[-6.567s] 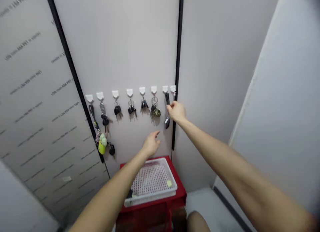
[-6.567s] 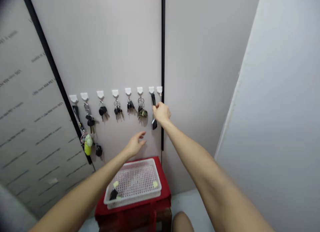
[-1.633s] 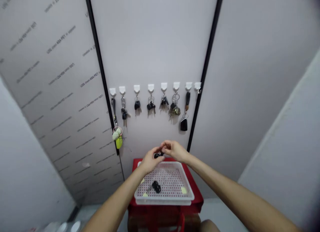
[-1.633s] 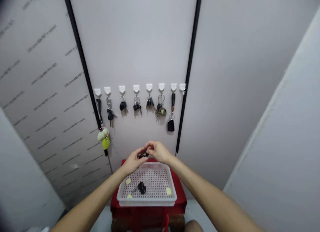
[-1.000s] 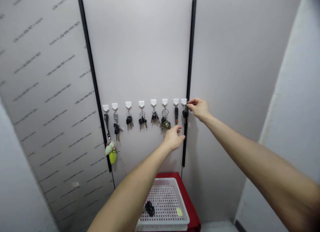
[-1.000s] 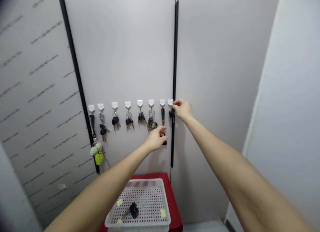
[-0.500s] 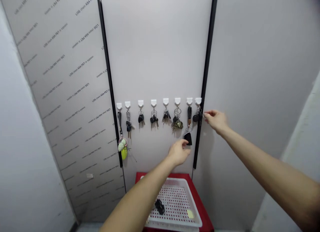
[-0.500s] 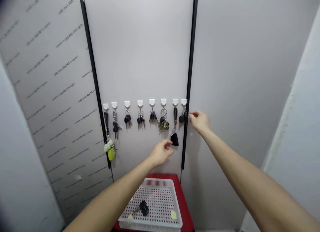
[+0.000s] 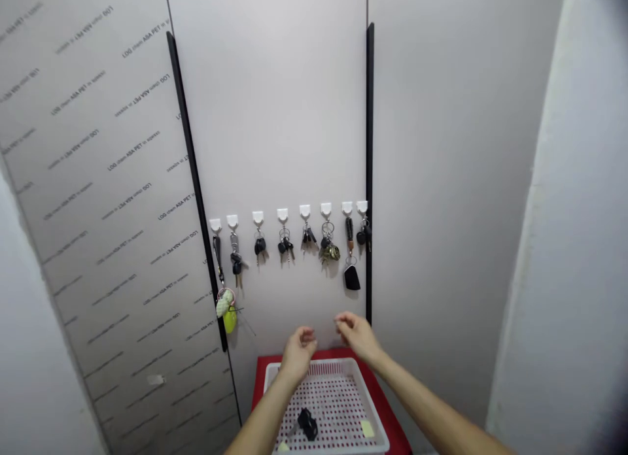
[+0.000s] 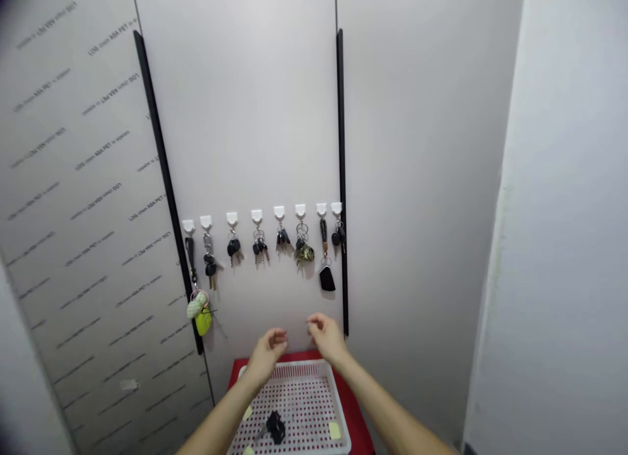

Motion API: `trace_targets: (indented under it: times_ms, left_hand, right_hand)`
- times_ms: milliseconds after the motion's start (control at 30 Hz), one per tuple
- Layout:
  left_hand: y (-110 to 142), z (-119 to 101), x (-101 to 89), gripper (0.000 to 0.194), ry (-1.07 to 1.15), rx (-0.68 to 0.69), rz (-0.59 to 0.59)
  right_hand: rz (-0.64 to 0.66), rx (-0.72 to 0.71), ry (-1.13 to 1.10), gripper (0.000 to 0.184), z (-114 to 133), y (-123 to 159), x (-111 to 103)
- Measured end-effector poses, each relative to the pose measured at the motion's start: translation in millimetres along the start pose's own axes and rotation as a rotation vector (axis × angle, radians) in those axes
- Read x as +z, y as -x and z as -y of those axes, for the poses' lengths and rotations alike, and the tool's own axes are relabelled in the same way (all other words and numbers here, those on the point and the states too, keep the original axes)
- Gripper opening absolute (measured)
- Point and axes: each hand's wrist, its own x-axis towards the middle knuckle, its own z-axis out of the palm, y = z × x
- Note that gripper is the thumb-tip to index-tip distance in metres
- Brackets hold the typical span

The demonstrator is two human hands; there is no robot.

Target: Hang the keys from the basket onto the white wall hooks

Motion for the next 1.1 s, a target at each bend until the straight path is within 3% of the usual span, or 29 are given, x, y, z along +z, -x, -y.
trace_targets:
  times_ms: [100,200,267,333,400,467,567,700,800,900,1000,1033,1100]
  left_hand:
    - [7,13,-0.8,0.024,0.020,-0.067,-0.021]
    - [8,-5,-14.9,0.041,0.037,-0.060,-0.037]
    - [10,-37,-29.3,0.056,0.091,0.034,-0.048]
    - [14,-78,-43.2,0.069,0.156,0.222,-0.087]
    - [21,-116,-53.0,0.075,0.166,0.410,-0.105]
    - [28,-141,-57.2,0.077,0.161,0.512,-0.137]
    - [35,-152,-54.1,0.079,0.161,0.531,-0.139]
    - [36,-143,-44.7,0.079,0.171,0.507,-0.108]
    - [30,-134,-49.5,0.077,0.130,0.522,-0.115]
    - [12,-127,-74.8,0.070,0.033,0.535,-0.327]
    - [-13,-125,-110.9,0.064,-0.099,0.474,-0.765]
    - [-21,-125,-120.9,0.065,-0.153,0.429,-0.882]
    - [-35,-126,-133.1,0.068,-0.267,0.322,-0.996]
  right_hand:
    - [0.297,0.067,-0.012,0.007,-3,10,28]
    - [0.445,0.091,-0.007,0.024,21,10,34]
    - [0.349,-0.015,-0.059,0.046,52,7,29]
    - [0.173,-0.198,-0.150,0.062,87,7,21]
    - [0.094,-0.385,-0.229,0.071,118,11,14]
    - [0.041,-0.505,-0.274,0.074,139,17,10]
    - [0.013,-0.552,-0.297,0.075,150,24,10]
    - [0.049,-0.549,-0.318,0.076,146,25,16]
    - [0.078,-0.522,-0.312,0.073,141,19,21]
    - [0.101,-0.414,-0.243,0.053,138,4,31]
    - [0.049,-0.323,-0.136,0.030,141,-20,46]
    - [0.019,-0.314,-0.094,0.028,145,-30,52]
    - [-0.053,-0.321,0.020,0.032,156,-48,64]
